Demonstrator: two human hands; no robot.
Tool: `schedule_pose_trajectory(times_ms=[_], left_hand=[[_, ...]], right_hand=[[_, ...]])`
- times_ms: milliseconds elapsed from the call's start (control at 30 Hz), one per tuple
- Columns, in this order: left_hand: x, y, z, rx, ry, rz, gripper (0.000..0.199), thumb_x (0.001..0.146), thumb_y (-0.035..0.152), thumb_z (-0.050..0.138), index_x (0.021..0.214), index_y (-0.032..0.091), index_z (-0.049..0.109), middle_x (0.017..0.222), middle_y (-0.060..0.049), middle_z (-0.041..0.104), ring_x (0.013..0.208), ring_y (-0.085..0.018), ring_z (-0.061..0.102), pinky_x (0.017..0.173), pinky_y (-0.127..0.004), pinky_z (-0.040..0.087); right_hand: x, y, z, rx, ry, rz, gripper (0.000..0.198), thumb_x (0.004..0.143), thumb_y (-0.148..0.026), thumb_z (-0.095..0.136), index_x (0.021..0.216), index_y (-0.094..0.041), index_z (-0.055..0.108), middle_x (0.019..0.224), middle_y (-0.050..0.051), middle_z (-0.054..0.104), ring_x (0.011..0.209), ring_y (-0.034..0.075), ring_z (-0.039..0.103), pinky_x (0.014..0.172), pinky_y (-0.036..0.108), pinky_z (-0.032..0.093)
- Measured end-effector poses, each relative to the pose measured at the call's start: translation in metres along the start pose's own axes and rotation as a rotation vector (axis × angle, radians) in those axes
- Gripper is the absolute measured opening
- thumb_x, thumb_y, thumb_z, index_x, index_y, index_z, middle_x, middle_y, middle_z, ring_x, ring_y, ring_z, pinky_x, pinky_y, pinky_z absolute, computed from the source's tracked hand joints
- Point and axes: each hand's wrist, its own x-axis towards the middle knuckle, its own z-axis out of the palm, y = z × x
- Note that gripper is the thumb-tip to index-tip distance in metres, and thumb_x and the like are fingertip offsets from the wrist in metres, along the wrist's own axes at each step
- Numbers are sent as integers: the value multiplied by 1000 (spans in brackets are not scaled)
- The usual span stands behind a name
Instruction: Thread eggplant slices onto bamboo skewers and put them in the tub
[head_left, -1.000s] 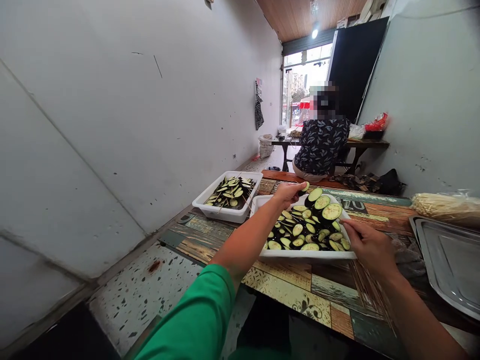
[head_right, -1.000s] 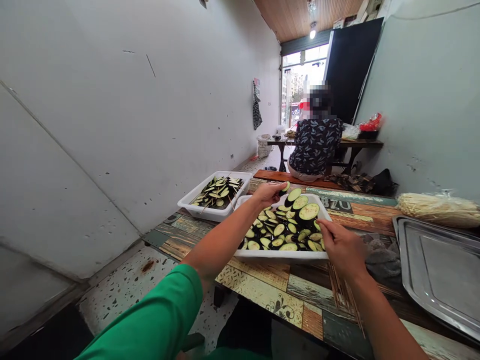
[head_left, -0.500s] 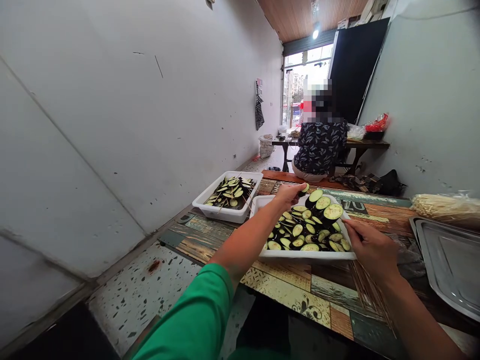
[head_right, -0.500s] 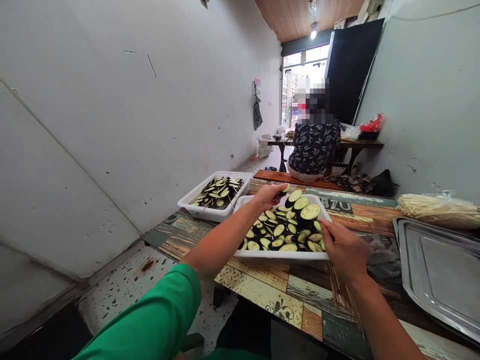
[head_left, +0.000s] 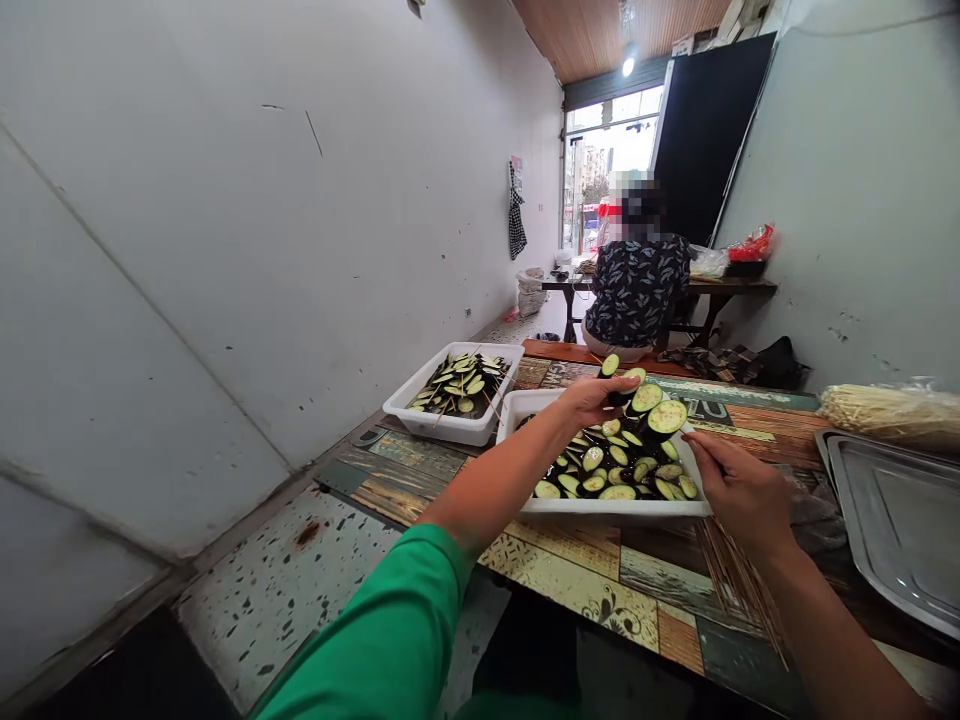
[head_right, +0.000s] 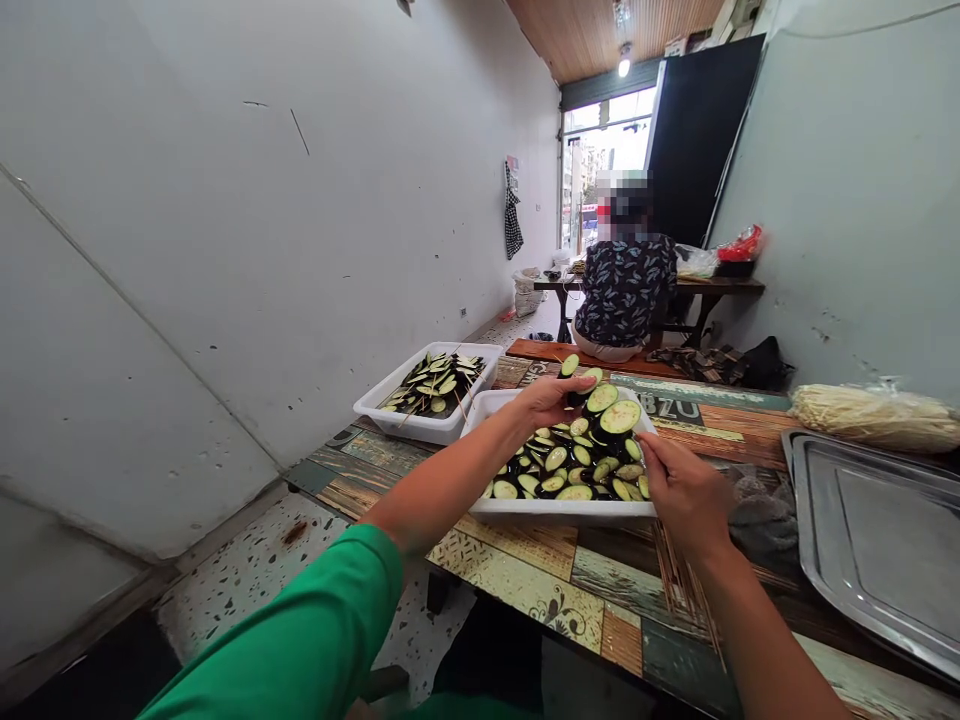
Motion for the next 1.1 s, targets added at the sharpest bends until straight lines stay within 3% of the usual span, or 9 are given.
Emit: schedule_pose_trajectory(times_ms=[100,300,467,567,667,833,900,1100], left_hand=[[-1,4,-3,-6,27,12,23,61,18,79,72,14,59,69,-2,60,64,-9,55,56,-21,41],[-10,-12,8,-46,-205,-60,24,68,28,75,83,16,61,78,-2,63,70,-12,59,70,-29,48],[-11,-21,19,-66,-96,44,29,58,10,79,80,14,61,77,-2,64,71,-13,59,73,-31,49],[-8,-14,15,-66,-23,48,24,59,7,77,76,12,61,75,-3,64,71,-12,59,73,-31,49],[-8,-8,9,-87,-39,16,20,62,8,75,75,11,61,76,-4,64,72,-12,59,72,-29,49],[-19,-19,18,-104,-244,-126,22,69,27,74,83,15,62,83,-4,64,76,-14,60,74,-33,50],[-24,-30,27,-82,-330,-134,21,69,25,74,84,16,62,83,-4,63,77,-15,61,75,-36,50],[-19,-45,38,-127,-130,-4,16,66,7,72,76,12,60,78,-5,62,71,-14,60,67,-29,49]], right_hand=[[0,1,1,7,-13,3,28,88,-33,49,100,-21,72,97,6,74,85,23,69,70,32,54],[0,1,1,19,18,37,28,89,-34,48,99,-21,72,97,7,74,87,23,69,73,33,53],[0,-1,0,3,0,-1,28,89,-32,48,99,-20,71,97,7,74,86,23,69,72,33,53],[0,-3,0,-1,-6,-4,28,89,-32,48,100,-21,71,98,6,73,86,22,69,70,32,53],[1,-4,1,3,-4,-4,28,89,-31,48,101,-20,71,97,7,73,86,22,69,70,32,53],[0,-3,1,8,42,28,30,89,-33,48,99,-19,71,97,9,73,86,24,69,73,34,53],[0,-3,1,3,65,19,30,90,-33,47,101,-19,71,98,9,73,87,24,69,75,34,53],[-1,-6,0,-54,34,-38,28,90,-30,47,101,-19,70,98,8,73,85,22,69,70,31,52]])
